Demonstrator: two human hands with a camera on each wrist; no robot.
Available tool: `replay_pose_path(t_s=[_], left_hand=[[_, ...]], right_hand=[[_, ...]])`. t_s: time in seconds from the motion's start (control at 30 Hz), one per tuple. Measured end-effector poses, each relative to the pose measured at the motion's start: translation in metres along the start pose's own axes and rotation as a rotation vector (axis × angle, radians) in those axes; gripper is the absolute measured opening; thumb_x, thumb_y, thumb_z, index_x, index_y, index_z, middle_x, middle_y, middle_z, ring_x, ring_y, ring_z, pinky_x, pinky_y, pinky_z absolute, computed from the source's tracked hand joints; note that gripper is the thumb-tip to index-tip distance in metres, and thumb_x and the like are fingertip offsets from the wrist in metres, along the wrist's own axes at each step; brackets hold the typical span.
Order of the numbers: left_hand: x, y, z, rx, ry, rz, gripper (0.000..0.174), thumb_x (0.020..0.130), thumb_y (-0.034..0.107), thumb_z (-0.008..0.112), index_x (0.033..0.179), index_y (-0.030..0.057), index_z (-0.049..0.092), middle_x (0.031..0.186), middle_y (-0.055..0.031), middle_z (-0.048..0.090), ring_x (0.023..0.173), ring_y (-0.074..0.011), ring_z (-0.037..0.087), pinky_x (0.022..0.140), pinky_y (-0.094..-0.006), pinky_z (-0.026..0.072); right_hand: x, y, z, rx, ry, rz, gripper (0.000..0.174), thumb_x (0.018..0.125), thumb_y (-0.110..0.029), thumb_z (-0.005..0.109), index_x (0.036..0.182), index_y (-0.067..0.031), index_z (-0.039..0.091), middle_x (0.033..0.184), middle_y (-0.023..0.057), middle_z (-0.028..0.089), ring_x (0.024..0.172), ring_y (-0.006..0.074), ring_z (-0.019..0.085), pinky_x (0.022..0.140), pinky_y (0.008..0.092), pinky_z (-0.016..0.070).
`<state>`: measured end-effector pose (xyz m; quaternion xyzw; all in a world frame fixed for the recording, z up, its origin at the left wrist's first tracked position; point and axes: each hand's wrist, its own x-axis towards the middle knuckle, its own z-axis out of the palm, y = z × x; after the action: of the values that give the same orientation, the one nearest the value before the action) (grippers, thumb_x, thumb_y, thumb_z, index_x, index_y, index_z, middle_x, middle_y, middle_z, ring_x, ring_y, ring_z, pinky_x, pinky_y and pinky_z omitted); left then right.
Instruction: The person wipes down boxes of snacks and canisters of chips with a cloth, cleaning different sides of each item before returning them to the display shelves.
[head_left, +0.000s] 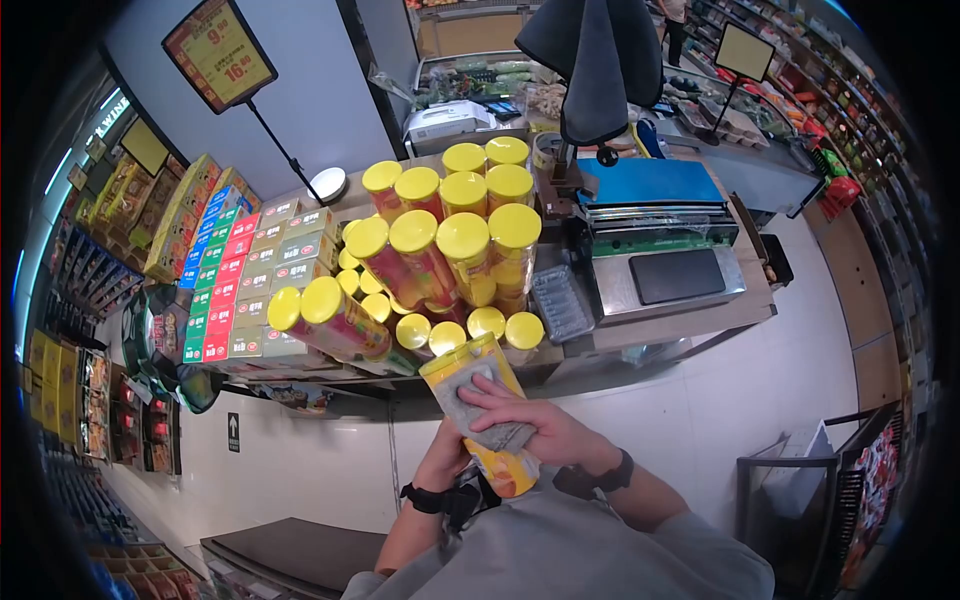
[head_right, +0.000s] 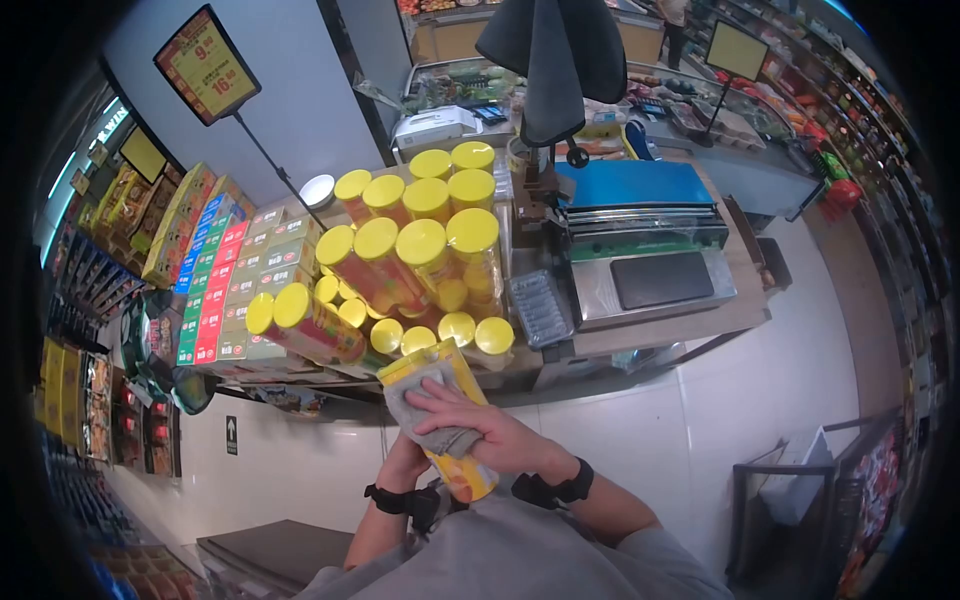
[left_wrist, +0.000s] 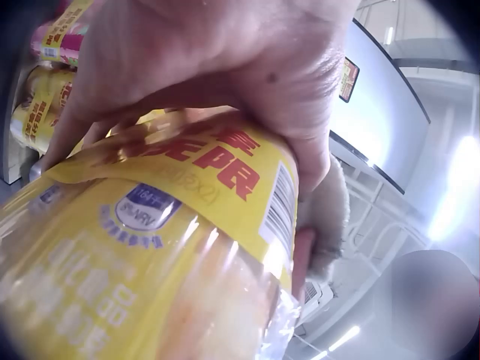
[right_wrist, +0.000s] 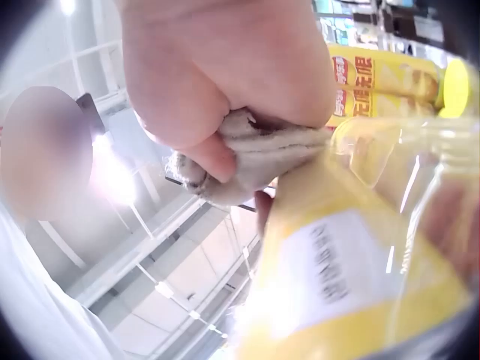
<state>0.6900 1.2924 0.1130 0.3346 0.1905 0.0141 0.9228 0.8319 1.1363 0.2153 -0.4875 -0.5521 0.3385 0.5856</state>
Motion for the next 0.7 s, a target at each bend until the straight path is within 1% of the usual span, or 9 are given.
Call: replay_pose_path(t_s=[0.13,0.2,0.23,0.3,0.4,0.5,0.53,0.6,0.7], left_hand=[[-0.003,0.006,0.009,-0.093,-0.127,0.032,0.076,0.082,0.032,0.077,0.143,0.0023,0.042,0.134,-0.0108,0.058,0.119,-0.0242,0.062,0.101,-0.0391,0.053],[-0.003,0.01,0.012,0.013,-0.156,0.004,0.085,0.077,0.037,0.081,0.144,0.0027,0.041,0.134,-0.0097,0.058,0.121,-0.0242,0.061,0.101,-0.0386,0.0529],[-0.003,0.009,0.01,0.015,-0.157,0.004,0.085,0.077,0.037,0.081,0.144,0.0027,0.041,0.134,-0.0097,0.058,0.121,-0.0242,0.061,0.101,-0.0386,0.0529],[-0.002,0.01,0.007,0.129,-0.117,0.056,0.09,0.074,0.039,0.083,0.145,0.0035,0.04,0.134,-0.0096,0.058,0.12,-0.024,0.061,0.101,-0.0385,0.0529],[-0.003,0.017,0.011,0.06,-0.147,0.142,0.091,0.075,0.043,0.081,0.146,0.0036,0.04,0.135,-0.0106,0.057,0.119,-0.0248,0.062,0.101,-0.0392,0.0527],[-0.004,0.03,0.014,-0.136,-0.131,0.205,0.091,0.077,0.048,0.077,0.147,0.004,0.039,0.136,-0.0119,0.057,0.12,-0.0258,0.061,0.101,-0.0407,0.0521],[-0.001,0.032,0.023,-0.147,-0.069,0.319,0.089,0.079,0.051,0.073,0.147,0.0041,0.039,0.136,-0.0135,0.057,0.119,-0.0283,0.061,0.101,-0.0423,0.0524],[-0.002,0.042,0.03,-0.166,-0.002,0.387,0.089,0.08,0.051,0.073,0.146,0.0037,0.039,0.136,-0.0143,0.057,0.119,-0.0293,0.062,0.1,-0.0427,0.0531],[-0.004,0.045,0.019,-0.268,0.066,0.437,0.088,0.081,0.052,0.072,0.146,0.0017,0.039,0.136,-0.0168,0.056,0.119,-0.0319,0.061,0.1,-0.0442,0.0535]], right_hand=[[0.009,0.014,-0.006,-0.16,0.145,-0.005,0.05,0.086,0.012,0.051,0.129,-0.0099,0.065,0.159,0.0151,0.039,0.154,0.0304,0.019,0.124,0.0425,0.014],[0.018,0.019,-0.005,0.033,0.5,0.139,0.049,0.085,0.012,0.054,0.126,-0.01,0.068,0.157,0.0149,0.042,0.154,0.0299,0.02,0.124,0.0431,0.0133],[0.019,0.016,-0.005,0.033,0.501,0.138,0.049,0.085,0.012,0.054,0.126,-0.01,0.068,0.157,0.0149,0.042,0.154,0.0299,0.02,0.124,0.0431,0.0133],[0.02,0.005,-0.004,-0.032,0.342,0.063,0.045,0.085,0.01,0.056,0.124,-0.0097,0.069,0.155,0.0149,0.045,0.153,0.03,0.023,0.125,0.0432,0.0143],[0.015,0.001,-0.011,-0.09,0.181,-0.01,0.041,0.088,0.007,0.059,0.124,-0.0106,0.069,0.154,0.0143,0.047,0.152,0.0303,0.027,0.125,0.0429,0.0151],[0.01,0.014,-0.016,0.018,0.227,0.127,0.038,0.09,0.002,0.061,0.124,-0.0123,0.07,0.154,0.0126,0.047,0.151,0.0313,0.03,0.125,0.0463,0.0123],[0.006,0.012,-0.016,0.018,0.226,0.127,0.038,0.09,0.002,0.061,0.124,-0.0123,0.07,0.154,0.0126,0.047,0.151,0.0313,0.03,0.125,0.0463,0.0123],[-0.008,0.001,-0.007,-0.126,-0.09,0.009,0.041,0.089,0.004,0.06,0.124,-0.0135,0.07,0.154,0.0113,0.047,0.151,0.032,0.029,0.126,0.0499,0.0084],[-0.022,-0.015,0.003,-0.167,-0.286,-0.062,0.055,0.08,0.014,0.053,0.125,-0.0134,0.069,0.154,0.0103,0.047,0.151,0.0317,0.029,0.125,0.0533,0.0092]])
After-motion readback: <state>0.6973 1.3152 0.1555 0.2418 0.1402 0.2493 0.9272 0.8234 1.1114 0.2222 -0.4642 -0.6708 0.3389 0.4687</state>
